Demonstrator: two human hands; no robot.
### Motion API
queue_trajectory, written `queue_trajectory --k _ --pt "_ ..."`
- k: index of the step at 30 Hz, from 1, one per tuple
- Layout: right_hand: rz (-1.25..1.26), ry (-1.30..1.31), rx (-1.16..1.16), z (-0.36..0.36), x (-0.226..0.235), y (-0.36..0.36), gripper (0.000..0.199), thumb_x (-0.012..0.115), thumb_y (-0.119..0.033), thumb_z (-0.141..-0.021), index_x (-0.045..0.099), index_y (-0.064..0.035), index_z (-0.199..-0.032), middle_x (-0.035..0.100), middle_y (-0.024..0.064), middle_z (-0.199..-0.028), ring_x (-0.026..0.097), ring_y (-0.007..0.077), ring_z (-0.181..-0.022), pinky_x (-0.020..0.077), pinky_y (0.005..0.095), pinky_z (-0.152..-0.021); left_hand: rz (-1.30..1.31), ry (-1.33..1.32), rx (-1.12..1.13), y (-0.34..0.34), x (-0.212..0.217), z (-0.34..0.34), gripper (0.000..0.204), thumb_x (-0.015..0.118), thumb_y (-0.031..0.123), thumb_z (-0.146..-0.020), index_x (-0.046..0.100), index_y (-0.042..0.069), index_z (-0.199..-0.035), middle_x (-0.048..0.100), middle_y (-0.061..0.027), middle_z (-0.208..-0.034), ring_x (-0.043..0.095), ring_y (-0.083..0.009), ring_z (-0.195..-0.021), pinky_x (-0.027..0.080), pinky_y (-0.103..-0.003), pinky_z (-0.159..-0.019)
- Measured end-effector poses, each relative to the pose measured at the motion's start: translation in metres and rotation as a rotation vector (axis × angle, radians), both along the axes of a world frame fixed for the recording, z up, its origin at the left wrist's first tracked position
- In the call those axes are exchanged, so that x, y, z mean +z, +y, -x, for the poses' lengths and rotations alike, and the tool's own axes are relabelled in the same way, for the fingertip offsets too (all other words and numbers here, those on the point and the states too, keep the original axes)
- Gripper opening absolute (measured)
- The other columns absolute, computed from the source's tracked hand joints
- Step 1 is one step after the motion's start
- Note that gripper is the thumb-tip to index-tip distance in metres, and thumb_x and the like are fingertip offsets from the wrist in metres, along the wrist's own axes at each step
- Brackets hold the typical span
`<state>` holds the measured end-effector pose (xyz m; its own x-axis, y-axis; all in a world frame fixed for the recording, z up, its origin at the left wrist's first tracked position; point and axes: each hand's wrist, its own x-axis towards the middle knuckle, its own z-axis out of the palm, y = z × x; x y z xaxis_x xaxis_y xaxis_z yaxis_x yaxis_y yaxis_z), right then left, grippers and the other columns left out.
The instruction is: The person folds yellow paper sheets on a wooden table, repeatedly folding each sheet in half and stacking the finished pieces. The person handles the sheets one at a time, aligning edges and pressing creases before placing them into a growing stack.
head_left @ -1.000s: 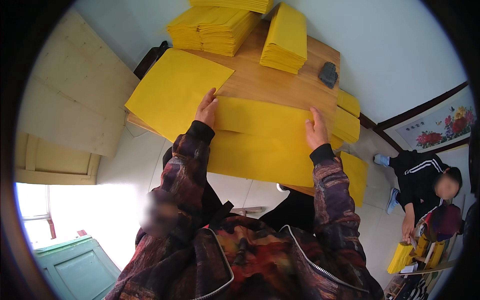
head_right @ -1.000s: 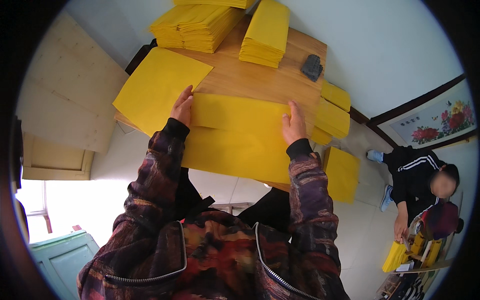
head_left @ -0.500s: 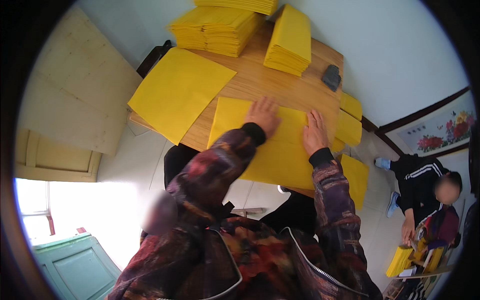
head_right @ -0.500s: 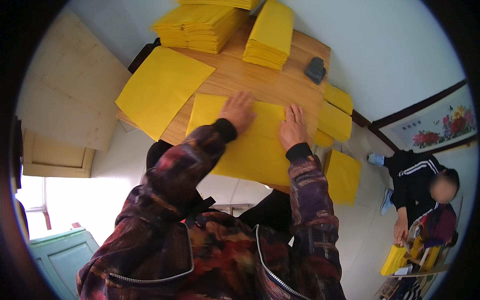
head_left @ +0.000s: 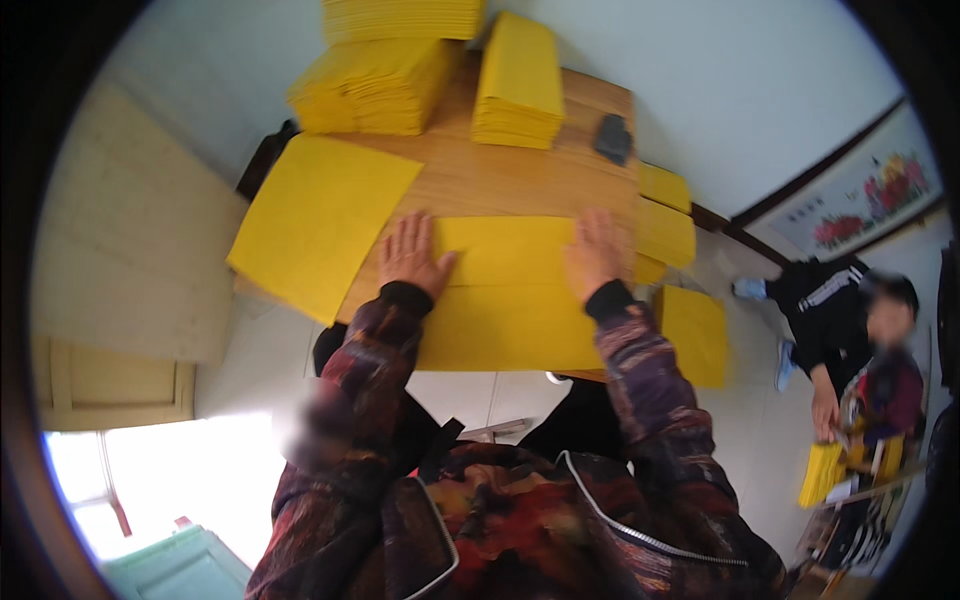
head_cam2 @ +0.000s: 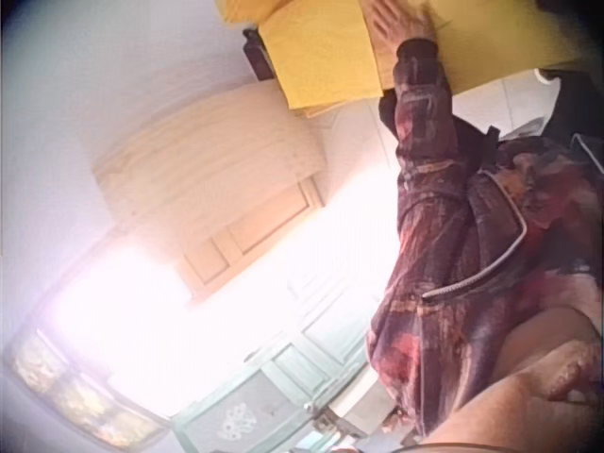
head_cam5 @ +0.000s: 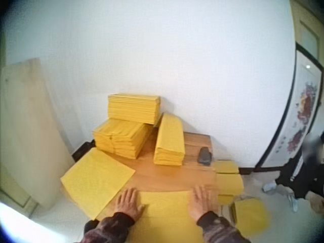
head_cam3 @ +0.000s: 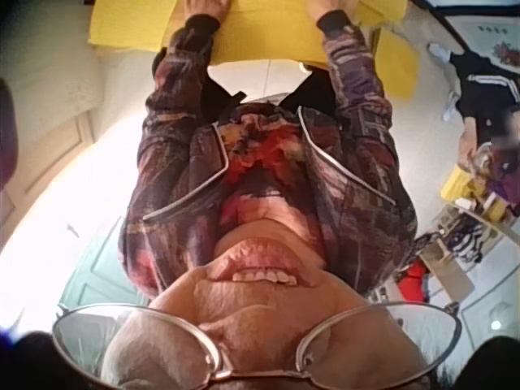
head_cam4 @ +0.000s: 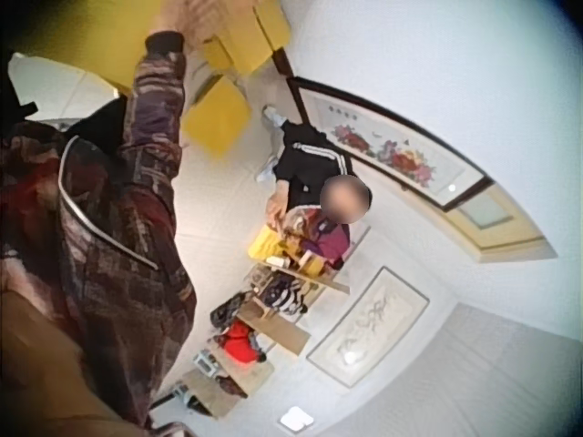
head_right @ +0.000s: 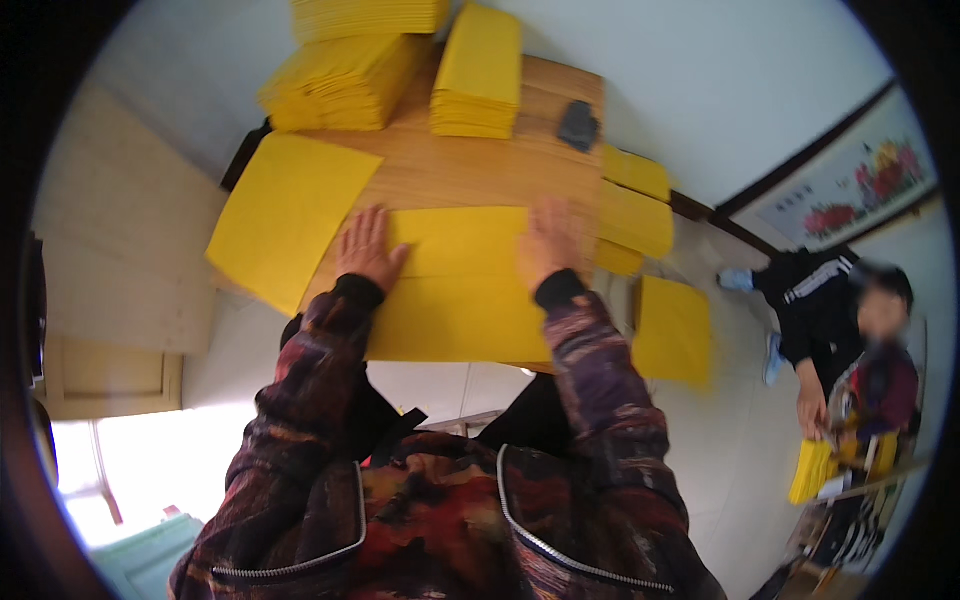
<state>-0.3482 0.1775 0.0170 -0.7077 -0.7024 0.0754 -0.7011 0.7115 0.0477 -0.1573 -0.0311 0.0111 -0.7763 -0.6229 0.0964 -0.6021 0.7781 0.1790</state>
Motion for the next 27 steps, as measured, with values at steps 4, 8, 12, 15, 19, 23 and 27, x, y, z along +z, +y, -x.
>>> queue_trajectory --k 4,8,12,15,19,23,27 --pt "0.287 -0.199 0.311 -0.066 0.002 -0.064 0.059 0.052 -0.033 -0.087 0.042 -0.0046 -0.138 0.035 0.0121 -0.148 0.027 0.0287 -0.140 0.0216 0.0499 -0.112 -0.014 -0.042 -0.008 -0.001 -0.001 0.001 0.073 0.050 0.049 -0.089 0.028 0.010 -0.147 0.023 -0.0079 -0.156 0.018 -0.0261 -0.144 0.014 -0.044 -0.116" --pt "0.276 -0.271 0.233 -0.078 -0.001 -0.087 0.066 0.050 -0.043 -0.090 0.036 -0.0034 -0.142 0.030 0.0133 -0.151 0.021 0.0291 -0.142 0.0160 0.0489 -0.114 -0.002 -0.067 -0.006 -0.004 -0.003 0.001 0.074 0.049 0.051 -0.089 0.028 0.010 -0.147 0.022 -0.0076 -0.156 0.017 -0.0250 -0.145 0.013 -0.044 -0.116" --pt "0.163 -0.225 0.034 -0.030 -0.004 -0.032 0.076 0.046 -0.050 -0.090 0.029 -0.0016 -0.146 0.021 0.0147 -0.155 0.013 0.0285 -0.145 0.0108 0.0469 -0.116 0.052 -0.055 -0.024 -0.006 -0.008 0.000 0.074 0.047 0.052 -0.089 0.028 0.010 -0.147 0.022 -0.0080 -0.156 0.017 -0.0248 -0.144 0.014 -0.044 -0.116" --pt "0.143 -0.251 -0.083 0.004 -0.002 0.015 0.078 0.045 -0.051 -0.091 0.023 -0.0007 -0.147 0.017 0.0143 -0.156 0.013 0.0296 -0.144 0.0120 0.0459 -0.116 0.060 -0.014 -0.036 -0.007 -0.012 -0.001 0.073 0.047 0.052 -0.090 0.028 0.010 -0.147 0.022 -0.0082 -0.156 0.017 -0.0246 -0.144 0.015 -0.045 -0.115" --pt "0.253 -0.268 -0.079 0.020 0.005 0.060 0.072 0.052 -0.043 -0.090 0.030 0.0022 -0.142 0.027 0.0184 -0.151 0.022 0.0339 -0.141 0.0186 0.0454 -0.114 0.006 -0.020 -0.024 -0.011 -0.012 0.003 0.075 0.051 0.051 -0.088 0.029 0.011 -0.147 0.022 -0.0084 -0.156 0.019 -0.0261 -0.144 0.016 -0.045 -0.115" --pt "0.480 -0.218 0.098 -0.009 0.020 0.103 0.065 0.060 -0.032 -0.087 0.036 0.0047 -0.136 0.036 0.0227 -0.144 0.032 0.0384 -0.134 0.0273 0.0454 -0.111 -0.014 0.075 -0.068 -0.012 0.006 -0.010 0.077 0.060 0.048 -0.084 0.030 0.014 -0.147 0.022 -0.0082 -0.156 0.020 -0.0273 -0.143 0.017 -0.047 -0.114" --pt "0.331 -0.310 0.367 -0.060 0.038 0.136 0.078 0.072 -0.037 -0.077 0.039 0.0028 -0.134 0.036 0.0204 -0.143 0.032 0.0373 -0.134 0.0277 0.0459 -0.110 -0.212 0.100 -0.373 0.007 0.036 -0.062 0.082 0.068 0.046 -0.079 0.030 0.018 -0.146 0.021 -0.0076 -0.156 0.020 -0.0280 -0.143 0.018 -0.051 -0.113"
